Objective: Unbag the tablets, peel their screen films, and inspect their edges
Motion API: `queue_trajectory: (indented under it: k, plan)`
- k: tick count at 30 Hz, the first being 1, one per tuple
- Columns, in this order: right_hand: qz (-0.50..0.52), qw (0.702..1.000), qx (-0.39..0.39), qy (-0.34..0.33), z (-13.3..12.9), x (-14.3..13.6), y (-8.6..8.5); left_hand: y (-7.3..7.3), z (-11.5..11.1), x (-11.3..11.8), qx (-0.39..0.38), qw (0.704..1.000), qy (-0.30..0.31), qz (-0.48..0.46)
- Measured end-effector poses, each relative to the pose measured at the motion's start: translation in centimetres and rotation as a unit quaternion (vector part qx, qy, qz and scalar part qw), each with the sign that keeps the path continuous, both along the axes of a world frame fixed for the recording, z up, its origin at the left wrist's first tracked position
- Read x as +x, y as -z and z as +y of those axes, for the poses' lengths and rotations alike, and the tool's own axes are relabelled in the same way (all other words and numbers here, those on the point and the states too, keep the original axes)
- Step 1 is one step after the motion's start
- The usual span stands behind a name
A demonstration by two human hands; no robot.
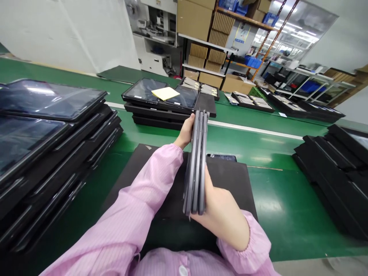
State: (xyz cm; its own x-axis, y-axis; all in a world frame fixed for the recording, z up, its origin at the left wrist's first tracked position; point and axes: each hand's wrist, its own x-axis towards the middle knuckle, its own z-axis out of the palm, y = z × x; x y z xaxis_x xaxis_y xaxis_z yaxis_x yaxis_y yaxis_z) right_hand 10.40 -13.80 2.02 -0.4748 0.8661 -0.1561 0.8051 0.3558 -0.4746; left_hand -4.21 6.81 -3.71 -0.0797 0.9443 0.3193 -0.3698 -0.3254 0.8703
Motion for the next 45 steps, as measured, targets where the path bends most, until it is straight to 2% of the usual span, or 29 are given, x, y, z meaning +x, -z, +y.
queue_trajectory:
  k: [10, 18, 25, 33, 37, 45]
  plan:
    - [0.006, 1.000, -0.024, 0.004, 1.0, 1.8, -0.7, 0.6, 0.0, -0.4, 0.027, 0.997, -0.070, 0.013]
    - [0.020, 0.999, -0.025, -0.009, 1.8, 2.0, -0.5, 1.7, -0.3, -1.7, 0.002, 0.994, -0.113, 0.000]
    - [-0.006, 0.999, -0.021, -0.032, 1.5, 1.9, -0.7, 1.5, -0.6, -2.0, 0.021, 0.991, -0.129, 0.008]
    - [0.007, 0.996, -0.015, -0.092, 1.2, 2.3, -0.2, 1.5, -0.5, -2.0, 0.038, 0.992, -0.113, -0.042]
    - [0.015, 0.995, -0.027, -0.091, 1.0, 2.4, -0.3, 1.6, -0.3, -1.8, 0.073, 0.990, -0.117, -0.045]
    - [0.026, 0.994, -0.006, -0.109, 1.4, 2.5, 0.1, 1.8, 0.0, -1.8, 0.060, 0.989, -0.125, -0.051]
